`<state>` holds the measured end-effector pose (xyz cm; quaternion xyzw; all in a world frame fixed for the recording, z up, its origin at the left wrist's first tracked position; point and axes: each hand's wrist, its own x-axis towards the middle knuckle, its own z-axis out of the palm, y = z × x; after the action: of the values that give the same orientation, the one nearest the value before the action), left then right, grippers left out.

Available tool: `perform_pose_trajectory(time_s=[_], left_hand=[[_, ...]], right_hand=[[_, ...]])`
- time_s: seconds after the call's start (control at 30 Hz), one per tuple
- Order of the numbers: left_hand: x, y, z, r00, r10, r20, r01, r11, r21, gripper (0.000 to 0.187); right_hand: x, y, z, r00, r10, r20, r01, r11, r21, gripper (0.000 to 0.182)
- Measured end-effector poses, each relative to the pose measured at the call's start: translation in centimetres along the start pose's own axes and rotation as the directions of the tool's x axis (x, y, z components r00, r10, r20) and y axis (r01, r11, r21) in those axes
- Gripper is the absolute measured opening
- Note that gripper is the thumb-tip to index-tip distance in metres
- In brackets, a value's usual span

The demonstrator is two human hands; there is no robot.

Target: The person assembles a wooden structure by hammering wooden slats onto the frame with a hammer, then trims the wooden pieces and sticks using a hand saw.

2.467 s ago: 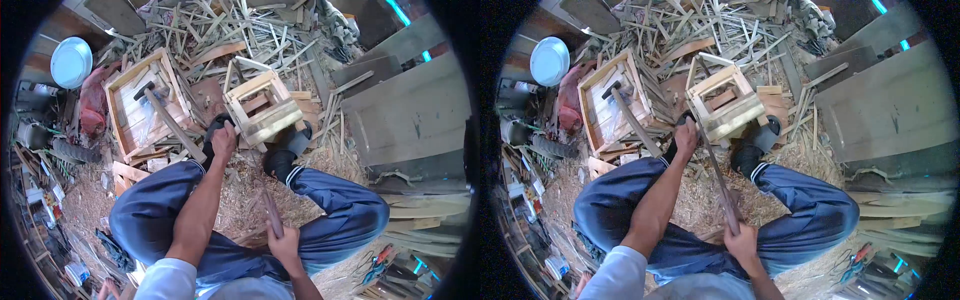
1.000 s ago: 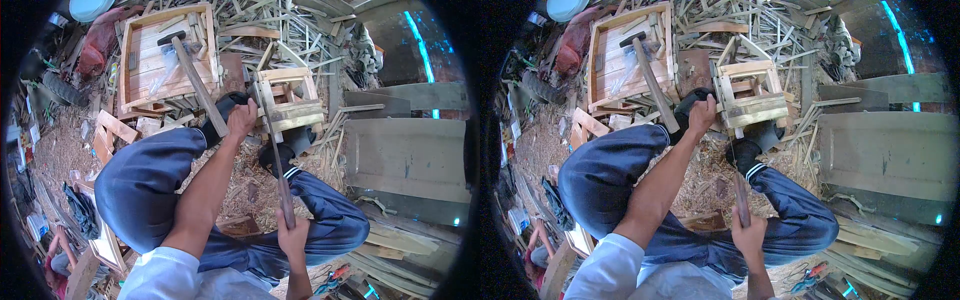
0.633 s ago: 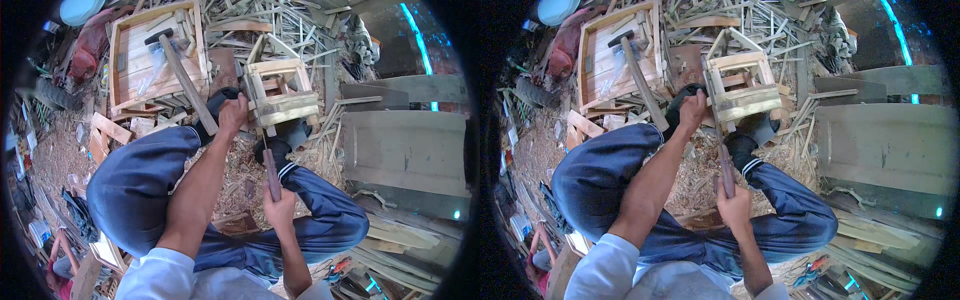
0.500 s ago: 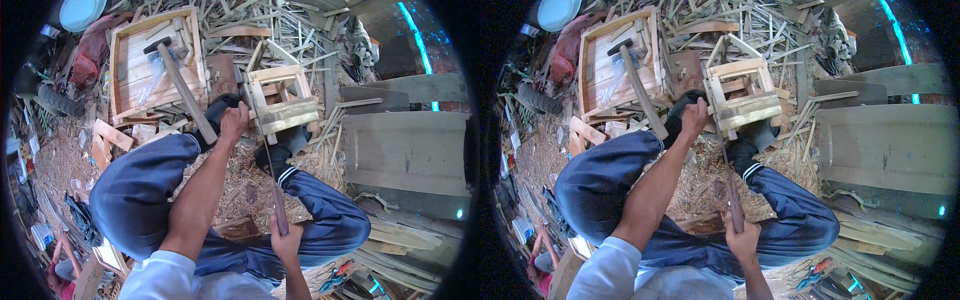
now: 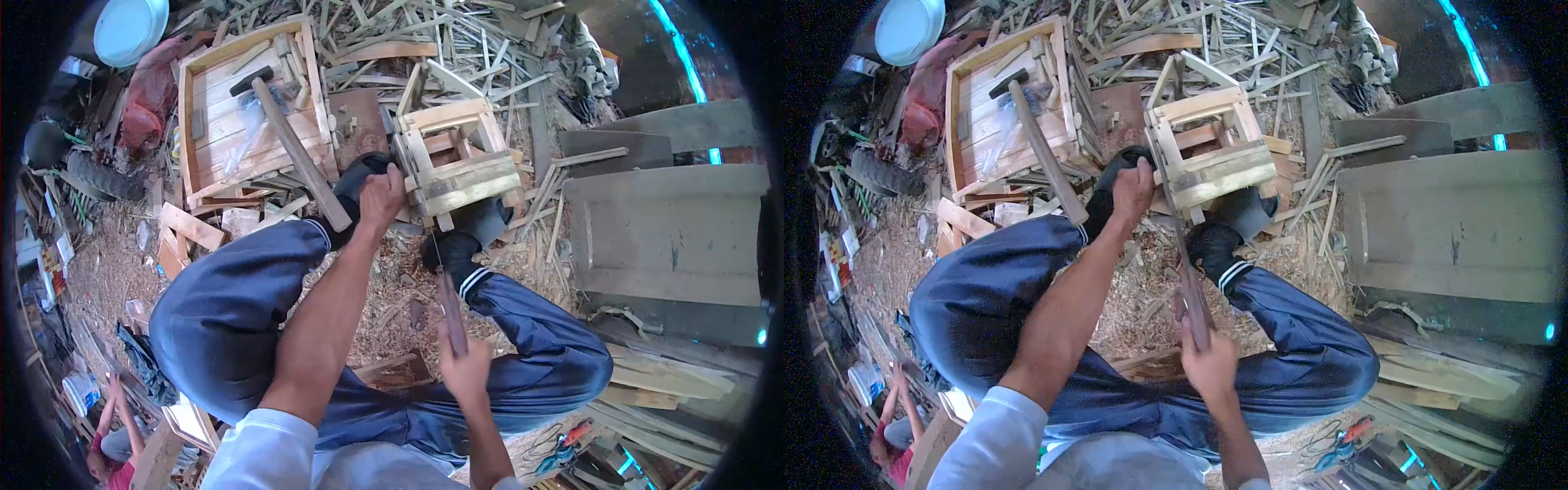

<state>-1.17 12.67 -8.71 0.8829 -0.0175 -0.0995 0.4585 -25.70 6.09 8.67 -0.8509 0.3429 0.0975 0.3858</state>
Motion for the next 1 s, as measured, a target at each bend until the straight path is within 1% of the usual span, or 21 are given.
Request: perform_pose_trajectory(time_s=[0.03,0.07,0.13,0.17,0.2,0.27,0.3,0.33,0.4,0.43,0.53,0.6,0.63,0.67,0.73,0.77,0.8,0.87,0.9,0.97,1.0], left_hand=[[0.0,-0.2,0.4,0.999,-0.031,-0.022,0.031,1.000,0.000,0.061],[0.3,-0.4,0.9,0.999,-0.038,-0.031,0.037,0.999,-0.012,0.061],[-0.6,-0.3,1.3,0.998,0.033,-0.051,-0.035,0.998,-0.043,0.061],[-1.0,0.1,0.8,0.983,-0.175,0.059,0.183,0.962,-0.202,0.061],[-1.2,-0.5,0.8,0.983,-0.173,0.054,0.180,0.963,-0.199,0.061],[-1.7,-2.3,0.6,0.987,-0.140,0.075,0.142,0.990,-0.022,0.062],[-2.2,-2.5,0.2,0.978,-0.188,0.093,0.189,0.982,-0.006,0.062],[-2.4,-2.8,0.5,0.978,-0.187,0.093,0.188,0.982,-0.005,0.062],[-3.0,-3.3,0.9,0.977,-0.205,0.062,0.201,0.977,0.069,0.064],[-3.1,-3.1,1.0,0.978,-0.201,0.058,0.197,0.978,0.070,0.064],[-3.3,-1.8,0.0,0.976,-0.202,0.088,0.195,0.978,0.078,0.067],[-3.3,-0.1,-1.0,0.969,-0.205,0.136,0.209,0.978,-0.013,0.069],[-3.3,-0.7,-0.7,0.965,-0.204,0.164,0.210,0.977,-0.023,0.063],[-3.5,-1.1,-0.1,0.970,-0.188,0.155,0.195,0.981,-0.026,0.063],[-3.8,-1.3,0.7,0.989,-0.148,0.030,0.151,0.981,-0.123,0.054],[-3.8,-1.4,0.6,0.976,-0.196,0.095,0.209,0.965,-0.159,0.040],[-4.1,-1.3,0.5,0.983,-0.166,0.083,0.178,0.970,-0.165,0.040],[-4.5,-0.9,0.2,0.976,-0.182,0.117,0.205,0.951,-0.231,0.035],[-4.5,-0.8,0.3,0.984,-0.146,0.105,0.167,0.956,-0.240,0.035],[-3.8,-0.6,0.5,0.958,-0.223,0.180,0.268,0.919,-0.287,0.024],[-3.3,-0.8,0.7,0.968,-0.185,0.171,0.229,0.929,-0.292,0.024]], right_hand=[[-1.3,0.1,-0.8,0.988,-0.121,-0.100,0.128,0.990,0.061,0.035],[-0.7,0.2,-0.9,0.987,-0.131,-0.096,0.136,0.989,0.049,0.035],[0.0,-0.2,-0.4,0.997,-0.078,-0.025,0.077,0.996,-0.052,0.034],[1.5,-1.2,0.5,0.998,-0.064,0.004,0.064,0.998,-0.014,0.036],[1.1,-0.9,0.4,0.998,-0.068,0.005,0.068,0.998,-0.010,0.036],[-0.7,0.7,-0.1,0.996,-0.042,-0.079,0.037,0.997,-0.068,0.039],[-1.6,0.3,-1.4,0.988,-0.096,-0.121,0.092,0.995,-0.039,0.042],[-1.4,0.6,-1.7,0.988,-0.096,-0.122,0.092,0.995,-0.038,0.042],[-1.1,0.9,-2.1,1.000,-0.011,-0.021,0.011,1.000,-0.009,0.043],[0.0,0.3,-2.4,0.999,0.039,0.023,-0.040,0.997,0.067,0.038],[-0.2,-0.4,-3.7,0.996,0.087,0.003,-0.087,0.988,0.129,0.039],[-0.6,-0.4,-4.6,0.999,0.038,-0.025,-0.035,0.993,0.116,0.039],[-0.7,-0.9,-5.1,0.998,0.042,-0.040,-0.034,0.983,0.182,0.037],[-0.9,-1.3,-5.4,0.998,0.046,-0.053,-0.031,0.967,0.251,0.036],[-0.6,-0.6,-5.6,0.995,0.013,-0.096,0.012,0.968,0.251,0.035],[-0.5,-0.5,-5.8,0.991,-0.003,-0.131,0.035,0.969,0.243,0.035],[-0.8,-1.1,-6.1,0.988,-0.021,-0.154,0.060,0.966,0.253,0.035],[-1.5,-2.4,-6.9,0.986,0.023,-0.166,0.021,0.966,0.258,0.038],[-1.5,-1.3,-6.8,0.985,0.024,-0.170,0.018,0.971,0.240,0.043],[-1.8,-1.0,-6.9,0.981,0.010,-0.196,0.046,0.960,0.276,0.045],[-2.2,-1.1,-7.2,0.982,0.017,-0.188,0.041,0.953,0.301,0.047]])
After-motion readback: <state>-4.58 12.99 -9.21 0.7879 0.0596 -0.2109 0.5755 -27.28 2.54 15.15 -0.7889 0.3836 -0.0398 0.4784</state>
